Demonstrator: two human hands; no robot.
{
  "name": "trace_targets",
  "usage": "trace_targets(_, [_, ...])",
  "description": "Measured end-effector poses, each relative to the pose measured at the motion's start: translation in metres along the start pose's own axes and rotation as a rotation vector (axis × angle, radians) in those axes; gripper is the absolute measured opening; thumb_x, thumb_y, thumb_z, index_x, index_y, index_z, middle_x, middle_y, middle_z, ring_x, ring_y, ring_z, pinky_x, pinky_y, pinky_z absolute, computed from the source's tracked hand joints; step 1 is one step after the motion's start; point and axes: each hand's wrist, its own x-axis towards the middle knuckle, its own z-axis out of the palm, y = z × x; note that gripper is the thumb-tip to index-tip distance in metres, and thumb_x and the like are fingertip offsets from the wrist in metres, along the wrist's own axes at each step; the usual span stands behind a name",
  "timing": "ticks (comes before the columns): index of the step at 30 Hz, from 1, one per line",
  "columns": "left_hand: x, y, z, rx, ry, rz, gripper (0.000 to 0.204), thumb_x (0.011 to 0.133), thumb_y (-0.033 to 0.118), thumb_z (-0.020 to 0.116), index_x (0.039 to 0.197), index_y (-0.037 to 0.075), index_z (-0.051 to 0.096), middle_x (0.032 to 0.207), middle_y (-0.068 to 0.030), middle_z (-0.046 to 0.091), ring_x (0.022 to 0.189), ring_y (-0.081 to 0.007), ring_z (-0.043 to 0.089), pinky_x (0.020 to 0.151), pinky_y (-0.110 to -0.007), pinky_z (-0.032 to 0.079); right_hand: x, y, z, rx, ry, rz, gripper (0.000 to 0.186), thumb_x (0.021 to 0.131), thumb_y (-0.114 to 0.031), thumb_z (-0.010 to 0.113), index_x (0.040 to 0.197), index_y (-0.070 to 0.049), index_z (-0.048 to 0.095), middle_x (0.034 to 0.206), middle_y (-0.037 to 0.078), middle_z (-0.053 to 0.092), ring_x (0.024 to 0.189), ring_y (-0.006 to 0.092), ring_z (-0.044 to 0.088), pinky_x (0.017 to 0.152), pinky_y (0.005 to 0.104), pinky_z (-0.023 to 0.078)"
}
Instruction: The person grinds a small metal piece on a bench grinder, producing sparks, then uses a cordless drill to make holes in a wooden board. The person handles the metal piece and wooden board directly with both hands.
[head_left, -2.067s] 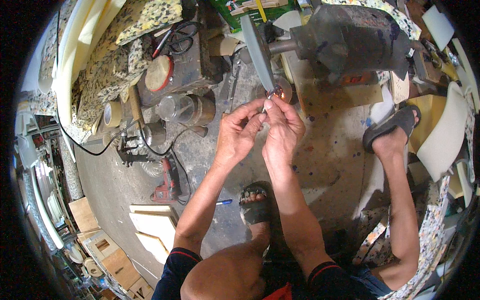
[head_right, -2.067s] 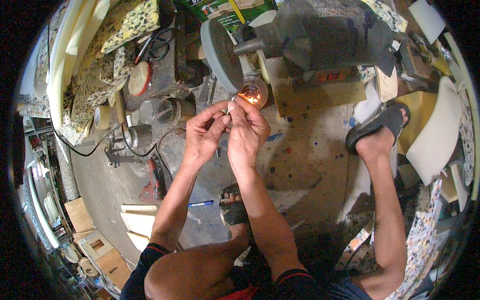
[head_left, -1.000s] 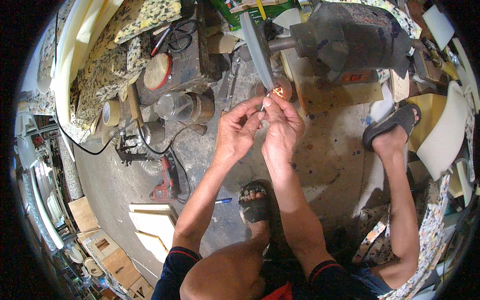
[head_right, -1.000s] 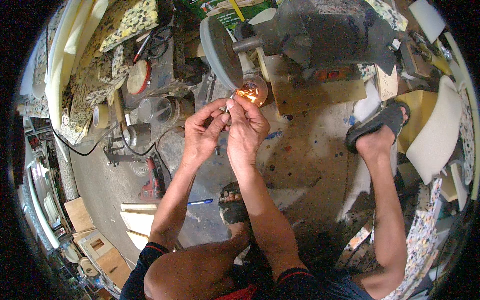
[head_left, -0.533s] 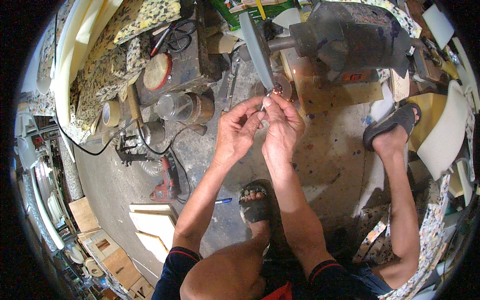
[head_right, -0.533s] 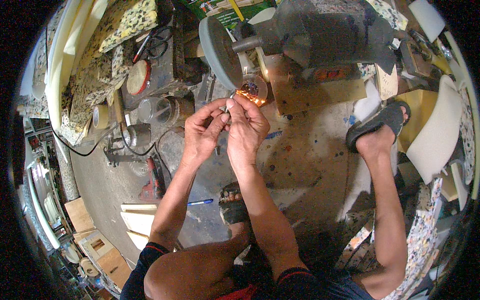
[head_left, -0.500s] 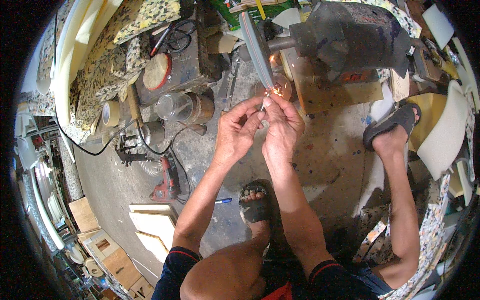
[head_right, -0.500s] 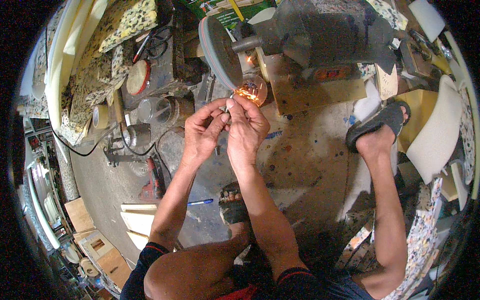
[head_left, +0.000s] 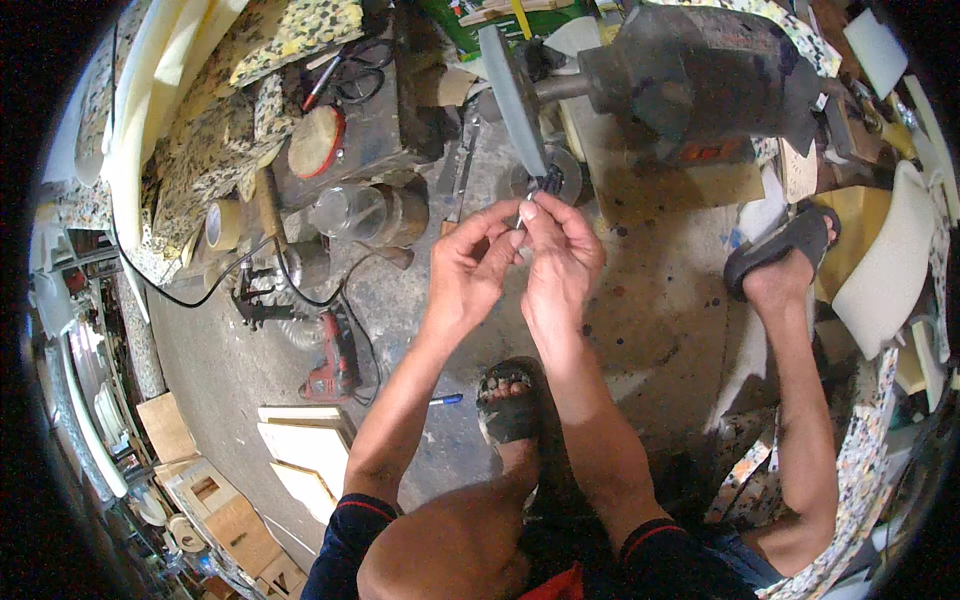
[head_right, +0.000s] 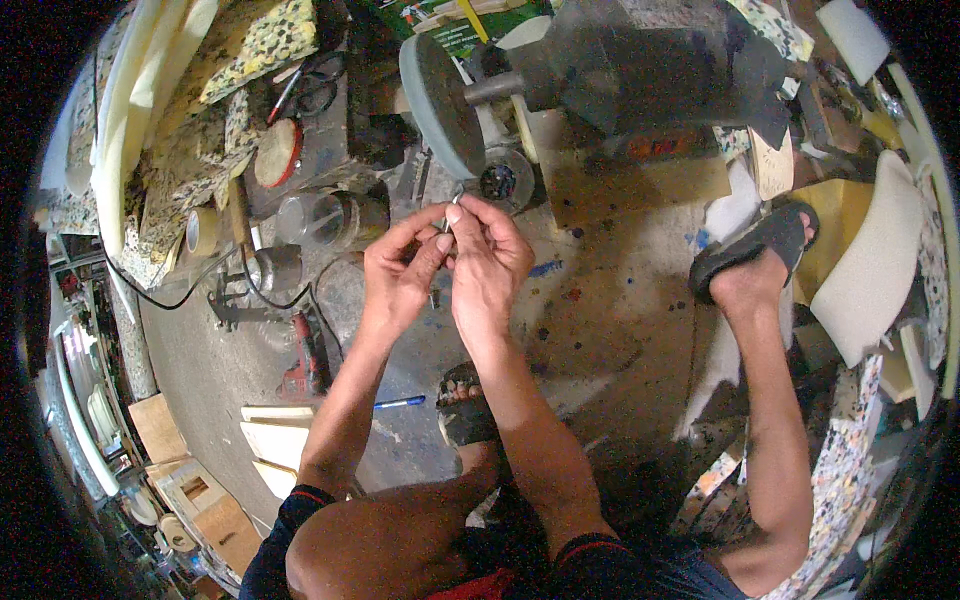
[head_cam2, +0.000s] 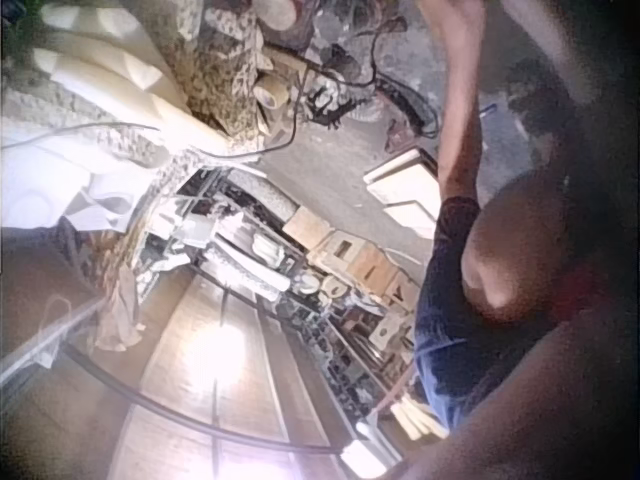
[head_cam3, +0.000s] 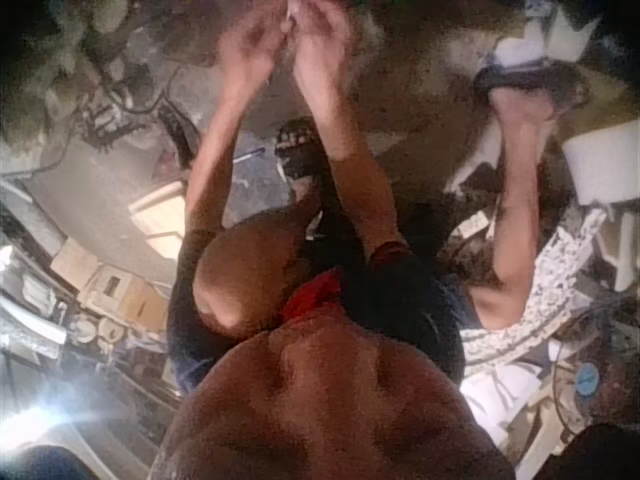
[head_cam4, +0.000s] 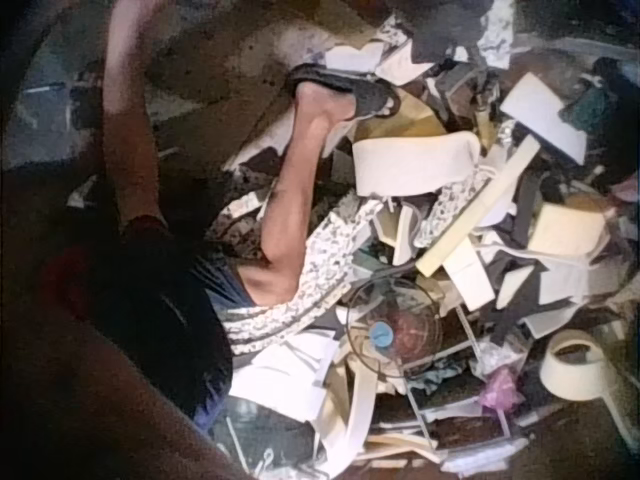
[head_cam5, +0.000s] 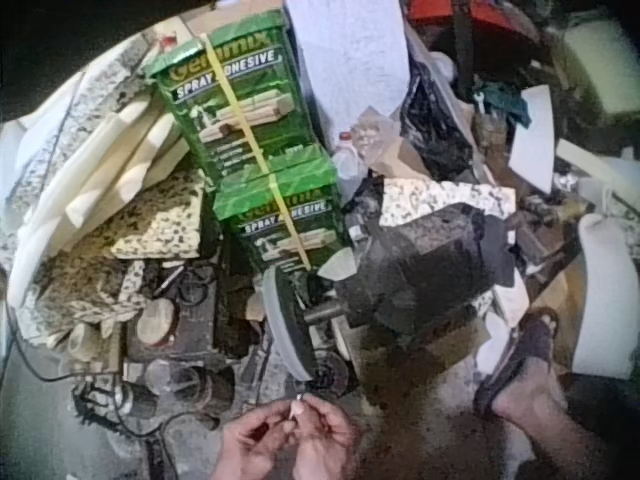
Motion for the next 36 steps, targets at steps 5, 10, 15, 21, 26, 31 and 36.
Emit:
trace_targets(5, [-0.034,0.019,-0.008,0.509,0.133,0.330,0.035,0.086,-0.002,0.072,0.120,0.001,0.068,0.089,-0.0073,0.067,0.078,-0.0145,0.061,0.067,-0.027,0.050,-0.028,-0.007,-0.002,0.084,-0.152,-0.083,0.018,0.091,0.001,0.070,0.108,0.002,0.068,0.098,0.002,0.068,0.086,0.0059,0.059,0.076,0.0203,0.049])
trace_targets(10, [-0.046,0.030,-0.013,0.659,0.293,0.636,0.036,0.079,-0.004,0.076,0.114,0.001,0.069,0.092,-0.0130,0.068,0.077,-0.0243,0.064,0.069,-0.032,0.051,-0.043,-0.012,0.002,0.159,-0.339,-0.058,0.017,0.095,0.004,0.061,0.111,0.001,0.066,0.107,0.012,0.070,0.094,0.0138,0.065,0.079,0.0258,0.050])
trace_targets(15, [-0.049,0.028,-0.023,0.753,0.360,0.773,0.042,0.074,-0.005,0.076,0.114,0.006,0.071,0.090,-0.0084,0.064,0.075,-0.0218,0.065,0.060,-0.031,0.053,-0.050,-0.017,0.009,0.168,-0.426,-0.042,0.017,0.093,0.004,0.063,0.110,0.003,0.068,0.108,0.010,0.071,0.099,0.0134,0.065,0.090,0.0269,0.051])
trace_targets(21, [-0.046,0.022,-0.024,0.748,0.379,0.819,0.042,0.072,-0.005,0.077,0.111,0.006,0.071,0.089,-0.0079,0.064,0.076,-0.0223,0.065,0.061,-0.032,0.053,-0.048,-0.019,0.011,0.186,-0.479,-0.069,0.018,0.094,0.004,0.060,0.111,0.004,0.067,0.110,0.014,0.071,0.102,0.0165,0.066,0.095,0.0302,0.050])
trace_targets(26, [-0.045,0.019,-0.027,0.752,0.389,0.822,0.041,0.072,-0.005,0.077,0.111,0.006,0.072,0.089,-0.0078,0.064,0.075,-0.0222,0.065,0.061,-0.032,0.053,-0.048,-0.014,0.012,0.196,-0.483,-0.071,0.017,0.095,0.004,0.060,0.111,0.004,0.066,0.110,0.015,0.071,0.103,0.0173,0.066,0.096,0.0307,0.050])
trace_targets(31, [-0.043,0.018,-0.028,0.726,0.364,0.809,0.039,0.074,-0.005,0.076,0.112,0.005,0.071,0.089,-0.0082,0.065,0.075,-0.0223,0.065,0.061,-0.032,0.054,-0.048,-0.012,0.012,0.211,-0.457,-0.055,0.017,0.094,0.003,0.062,0.110,0.003,0.066,0.108,0.013,0.071,0.099,0.0150,0.066,0.092,0.0284,0.051])
trace_targets(36, [-0.038,0.016,-0.019,0.556,0.249,0.591,0.038,0.080,-0.004,0.073,0.117,0.003,0.070,0.090,-0.0121,0.069,0.076,-0.0259,0.066,0.068,-0.034,0.054,-0.039,-0.007,0.000,0.079,-0.250,-0.017,0.016,0.092,0.000,0.068,0.108,0.003,0.068,0.102,0.006,0.071,0.090,0.0081,0.063,0.082,0.0224,0.051])
